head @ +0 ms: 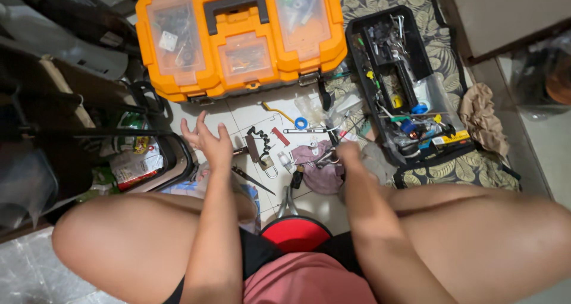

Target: The person sits on the floor and organizes various tools and hardware items into an orange toolbox. They pick up items from the floor and place them into compartments, wipe the toolbox interior with a cloth, and arrange tools such as pliers, screwdrivers, and small parts.

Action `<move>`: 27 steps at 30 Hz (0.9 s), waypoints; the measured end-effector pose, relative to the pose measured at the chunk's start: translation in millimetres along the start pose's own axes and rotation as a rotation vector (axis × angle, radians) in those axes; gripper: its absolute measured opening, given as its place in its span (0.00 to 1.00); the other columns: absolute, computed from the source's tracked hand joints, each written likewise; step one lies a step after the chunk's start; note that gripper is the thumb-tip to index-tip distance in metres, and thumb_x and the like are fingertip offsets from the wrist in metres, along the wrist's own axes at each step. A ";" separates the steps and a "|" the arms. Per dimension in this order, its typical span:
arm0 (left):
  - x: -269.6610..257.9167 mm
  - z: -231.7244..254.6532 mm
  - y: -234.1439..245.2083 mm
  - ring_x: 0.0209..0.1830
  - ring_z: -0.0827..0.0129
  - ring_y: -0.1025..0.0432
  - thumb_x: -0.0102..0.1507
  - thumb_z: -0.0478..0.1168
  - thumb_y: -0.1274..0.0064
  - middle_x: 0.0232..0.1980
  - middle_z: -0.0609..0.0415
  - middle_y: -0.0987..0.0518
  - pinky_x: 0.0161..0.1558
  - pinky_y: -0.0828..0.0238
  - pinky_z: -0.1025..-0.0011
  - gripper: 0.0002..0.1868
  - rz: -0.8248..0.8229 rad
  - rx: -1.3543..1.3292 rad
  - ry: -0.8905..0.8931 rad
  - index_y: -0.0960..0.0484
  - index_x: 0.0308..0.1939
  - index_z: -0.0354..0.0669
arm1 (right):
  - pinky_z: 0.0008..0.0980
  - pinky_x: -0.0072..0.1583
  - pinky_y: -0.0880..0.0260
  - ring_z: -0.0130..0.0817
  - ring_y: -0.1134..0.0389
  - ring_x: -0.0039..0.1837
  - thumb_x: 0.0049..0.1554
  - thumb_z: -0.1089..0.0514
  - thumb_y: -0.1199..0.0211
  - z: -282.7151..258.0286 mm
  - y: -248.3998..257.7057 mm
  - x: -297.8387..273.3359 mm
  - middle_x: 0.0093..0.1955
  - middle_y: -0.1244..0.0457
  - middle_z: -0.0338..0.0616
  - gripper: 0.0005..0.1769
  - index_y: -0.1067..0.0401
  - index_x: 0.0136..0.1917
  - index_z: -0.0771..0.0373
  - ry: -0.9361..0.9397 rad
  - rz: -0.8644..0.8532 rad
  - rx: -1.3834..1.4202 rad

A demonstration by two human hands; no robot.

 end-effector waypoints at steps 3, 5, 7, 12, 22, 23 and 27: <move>-4.6 2.4 7.3 0.70 0.40 0.43 0.62 0.35 0.42 0.80 0.35 0.59 0.73 0.53 0.46 0.30 -0.011 0.026 -0.003 0.28 0.69 0.44 | 0.46 0.62 0.29 0.57 0.29 0.58 0.51 0.43 0.31 -1.3 -25.5 -9.6 0.53 0.31 0.64 0.29 0.26 0.54 0.70 -0.082 0.105 0.023; -6.8 4.3 10.1 0.70 0.41 0.42 0.61 0.35 0.42 0.81 0.35 0.58 0.72 0.52 0.46 0.30 -0.023 0.029 -0.002 0.27 0.68 0.45 | 0.47 0.61 0.32 0.61 0.32 0.60 0.42 0.49 0.24 -2.1 -38.9 -18.5 0.56 0.35 0.70 0.45 0.40 0.64 0.74 -0.168 0.267 0.297; -9.0 6.4 11.8 0.69 0.41 0.42 0.61 0.35 0.42 0.81 0.35 0.58 0.71 0.51 0.47 0.29 -0.036 0.031 0.009 0.27 0.68 0.45 | 0.47 0.62 0.31 0.61 0.31 0.61 0.43 0.51 0.24 -6.5 -46.6 -21.9 0.57 0.34 0.68 0.45 0.43 0.65 0.71 -0.179 0.286 0.314; -10.3 2.7 9.4 0.68 0.42 0.42 0.61 0.34 0.42 0.80 0.35 0.57 0.71 0.50 0.47 0.29 -0.070 0.016 0.036 0.27 0.67 0.46 | 0.50 0.61 0.31 0.63 0.30 0.59 0.52 0.54 0.30 -29.6 -41.9 -23.8 0.55 0.33 0.68 0.31 0.38 0.63 0.68 -0.080 0.337 0.297; -34.5 -78.3 -64.2 0.62 0.41 0.36 0.60 0.40 0.42 0.63 0.36 0.30 0.65 0.41 0.53 0.17 -0.406 0.118 0.224 0.17 0.53 0.46 | 0.51 0.57 0.30 0.59 0.30 0.56 0.50 0.58 0.33 -81.1 -14.5 -40.2 0.54 0.32 0.58 0.17 0.26 0.53 0.61 0.119 0.351 0.133; -45.2 -86.6 -73.4 0.62 0.43 0.32 0.63 0.43 0.44 0.61 0.38 0.27 0.66 0.37 0.54 0.16 -0.508 0.161 0.242 0.17 0.55 0.47 | 0.51 0.57 0.30 0.57 0.30 0.56 0.48 0.58 0.33 -82.7 -15.1 -39.9 0.54 0.32 0.58 0.18 0.26 0.54 0.61 0.169 0.307 0.156; -84.4 -102.3 -95.5 0.59 0.45 0.30 0.60 0.41 0.43 0.50 0.38 0.20 0.74 0.47 0.49 0.18 -0.563 0.331 0.103 0.20 0.54 0.45 | 0.47 0.60 0.29 0.55 0.28 0.57 0.50 0.53 0.31 -86.6 -20.1 -39.0 0.51 0.30 0.58 0.21 0.26 0.55 0.62 0.278 0.148 0.080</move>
Point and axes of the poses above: each hand's wrist, its own x-axis towards the middle knuckle, its own y-axis out of the back of the hand, z = x × y, the point moved 2 cm from there along x, towards the middle knuckle
